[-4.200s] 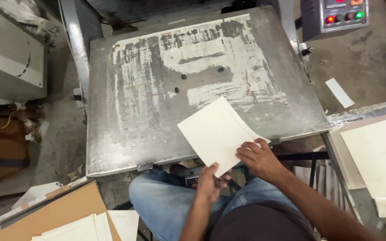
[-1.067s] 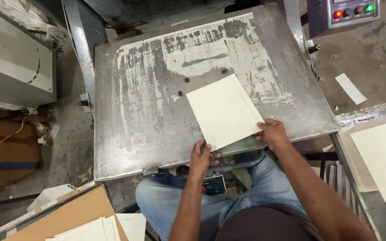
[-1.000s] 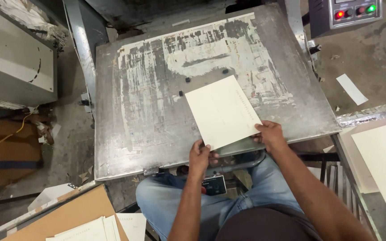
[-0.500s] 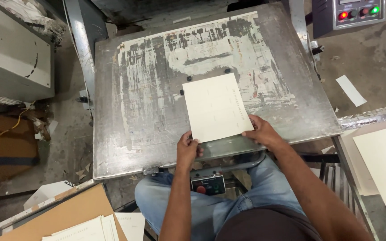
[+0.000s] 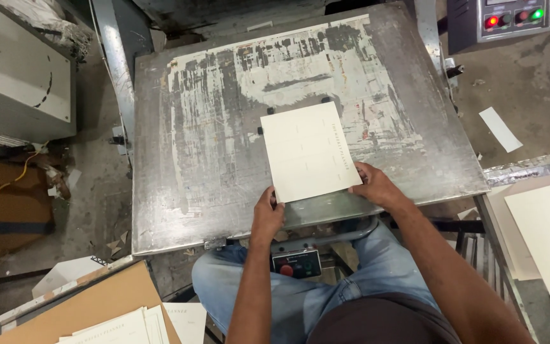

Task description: The recorder is manually feeding individual sheets of paper into an industrial die-cutting or hot stamping machine for processing.

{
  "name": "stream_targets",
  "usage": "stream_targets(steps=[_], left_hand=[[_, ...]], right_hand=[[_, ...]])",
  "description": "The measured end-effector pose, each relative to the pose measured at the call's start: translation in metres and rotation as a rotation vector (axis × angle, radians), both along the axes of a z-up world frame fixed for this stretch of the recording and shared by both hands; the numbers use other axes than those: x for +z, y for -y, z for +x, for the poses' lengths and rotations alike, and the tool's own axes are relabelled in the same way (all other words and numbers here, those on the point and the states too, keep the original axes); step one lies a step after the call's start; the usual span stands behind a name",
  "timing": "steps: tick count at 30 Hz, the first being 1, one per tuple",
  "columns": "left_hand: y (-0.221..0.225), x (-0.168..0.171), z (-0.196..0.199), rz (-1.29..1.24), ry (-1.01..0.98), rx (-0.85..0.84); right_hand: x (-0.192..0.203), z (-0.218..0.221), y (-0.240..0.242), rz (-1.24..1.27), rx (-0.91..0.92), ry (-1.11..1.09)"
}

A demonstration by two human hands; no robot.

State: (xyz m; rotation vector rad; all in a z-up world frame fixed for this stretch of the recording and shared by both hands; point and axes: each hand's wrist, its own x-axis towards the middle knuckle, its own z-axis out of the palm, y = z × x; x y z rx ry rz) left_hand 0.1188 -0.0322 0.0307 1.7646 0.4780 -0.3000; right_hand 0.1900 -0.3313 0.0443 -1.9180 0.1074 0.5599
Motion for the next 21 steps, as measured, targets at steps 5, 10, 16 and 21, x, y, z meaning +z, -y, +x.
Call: stream_targets(steps=[5,10,16,21], left_hand=[[0.004,0.018,-0.001,0.026,-0.039,0.005],[0.005,0.022,-0.003,0.109,0.013,-0.014],[0.007,0.029,-0.003,0.166,0.028,-0.022],[0.005,0.018,-0.003,0.273,0.079,-0.045]], right_hand=[[-0.007,0.001,0.002,0.029,0.001,0.011],[-0.006,0.0,0.002,-0.015,0.003,0.029],[-0.003,-0.003,0.001,-0.07,0.002,0.041],[0.0,-0.002,0.0,-0.093,0.023,0.075]])
